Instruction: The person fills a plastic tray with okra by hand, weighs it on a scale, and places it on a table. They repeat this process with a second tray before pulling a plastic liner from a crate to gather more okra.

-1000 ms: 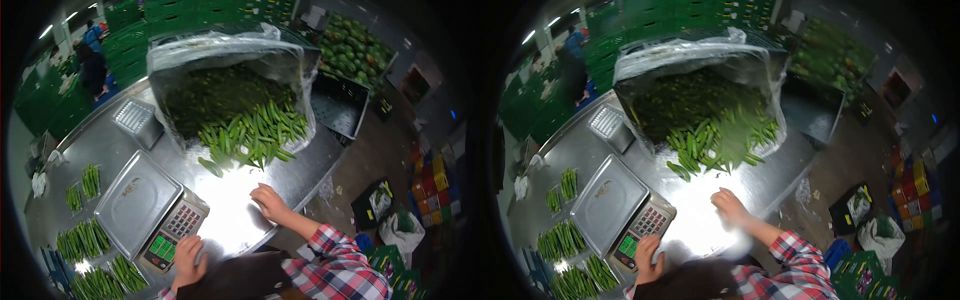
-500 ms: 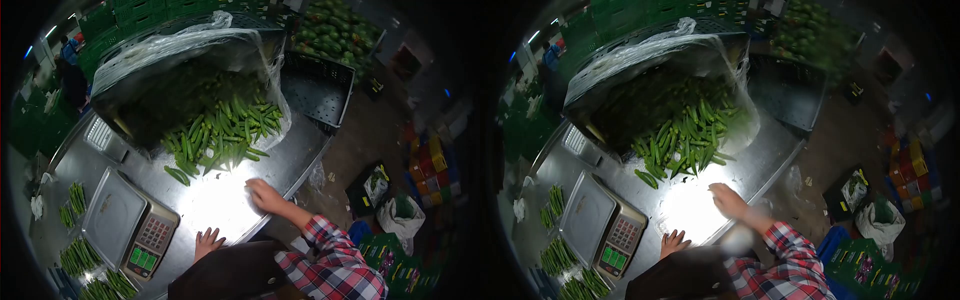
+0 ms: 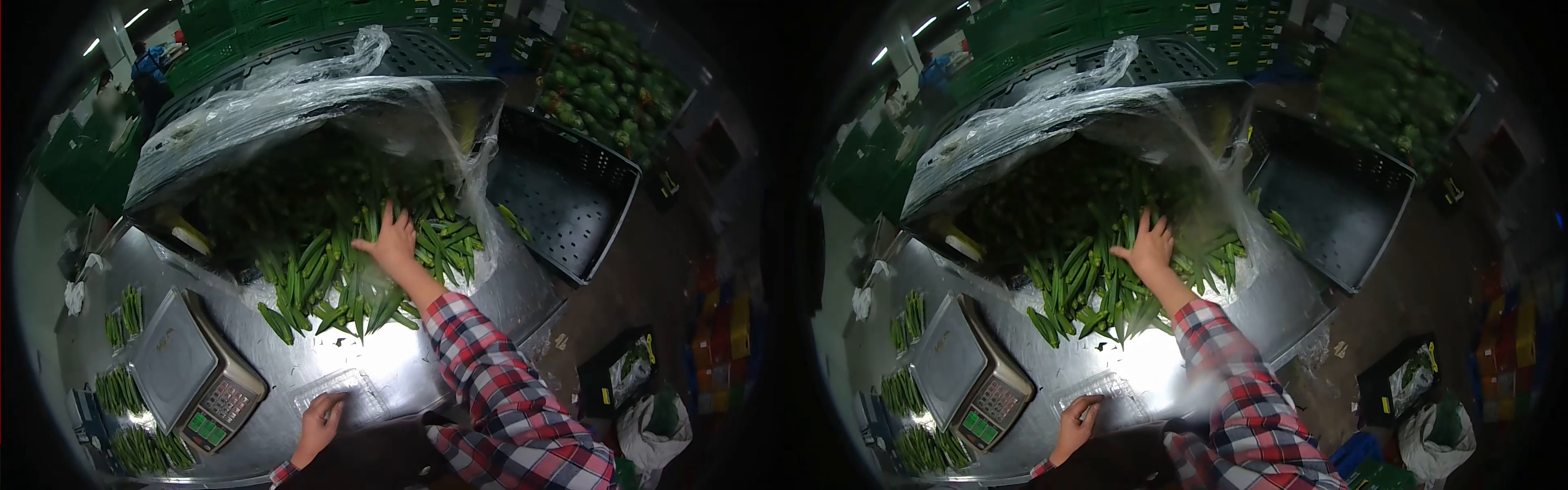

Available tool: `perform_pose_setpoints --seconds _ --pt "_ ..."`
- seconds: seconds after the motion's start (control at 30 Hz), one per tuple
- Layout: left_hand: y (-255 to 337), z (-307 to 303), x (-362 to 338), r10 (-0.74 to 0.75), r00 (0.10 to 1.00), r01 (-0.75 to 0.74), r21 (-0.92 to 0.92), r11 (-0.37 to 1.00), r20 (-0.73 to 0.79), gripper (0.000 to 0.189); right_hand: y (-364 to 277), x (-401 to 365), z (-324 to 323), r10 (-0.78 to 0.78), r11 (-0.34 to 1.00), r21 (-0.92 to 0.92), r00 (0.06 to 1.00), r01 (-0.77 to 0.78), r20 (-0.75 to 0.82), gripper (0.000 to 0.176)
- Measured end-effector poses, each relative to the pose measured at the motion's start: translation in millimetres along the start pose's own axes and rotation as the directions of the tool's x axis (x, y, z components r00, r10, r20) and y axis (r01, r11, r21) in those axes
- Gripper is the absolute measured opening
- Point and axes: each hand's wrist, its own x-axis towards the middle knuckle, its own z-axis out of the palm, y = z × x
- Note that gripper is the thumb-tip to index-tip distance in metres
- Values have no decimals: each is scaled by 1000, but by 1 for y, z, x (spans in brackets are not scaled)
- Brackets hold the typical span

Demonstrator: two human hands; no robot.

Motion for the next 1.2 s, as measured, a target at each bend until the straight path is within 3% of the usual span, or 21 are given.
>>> perform_pose_setpoints --seconds 0.07,0.1,0.17,0.23,0.37,0.47,0.6,0.63,0.77,0.97,1.07,1.1,1.2 --pt "9 8 16 24 999 -23 -24 999 27 13 -1 -5 6 -57 990 -133 997 49 -55 111" --pt "12 9 23 67 996 -67 5 998 54 13 4 0 4 -48 998 -33 999 48 3 114" --pt "11 8 29 150 982 -160 80 984 112 14 4 8 -13 9 1000 -3 991 -9 137 115" --pt "11 7 29 36 996 -33 -37 999 87 15 -1 15 -14 55 999 -11 978 -54 203 114" --pt "-5 10 14 -156 988 157 -193 968 25 16 -11 4 5 29 988 -155 999 -24 32 115" --pt "-14 7 4 -247 969 240 -315 918 16 16 2 9 -7 -28 998 -51 993 34 116 115" --pt "-28 5 -11 -342 939 278 -507 816 -35 17 13 12 -5 -54 998 -27 994 57 93 110" --pt "-31 5 -13 -370 928 290 -532 796 -47 17 7 11 4 -16 994 -109 1000 18 17 109" --pt "-35 2 -15 -389 917 264 -599 756 -87 17 -2 14 10 71 972 -223 997 -73 -18 108" --pt "-37 -8 -19 -363 921 192 -640 744 -145 17 19 19 1 -10 996 -92 999 7 -33 101" --pt "-40 -18 -22 -374 903 154 -655 740 -211 18 31 26 -13 -52 991 125 998 49 19 99" --pt "-42 -24 -24 -386 891 147 -652 744 -239 18 34 25 -22 -123 987 109 992 120 20 93" --pt "-56 -39 -35 -435 834 128 -648 751 -339 20 73 39 -44 -340 822 549 902 149 265 86"
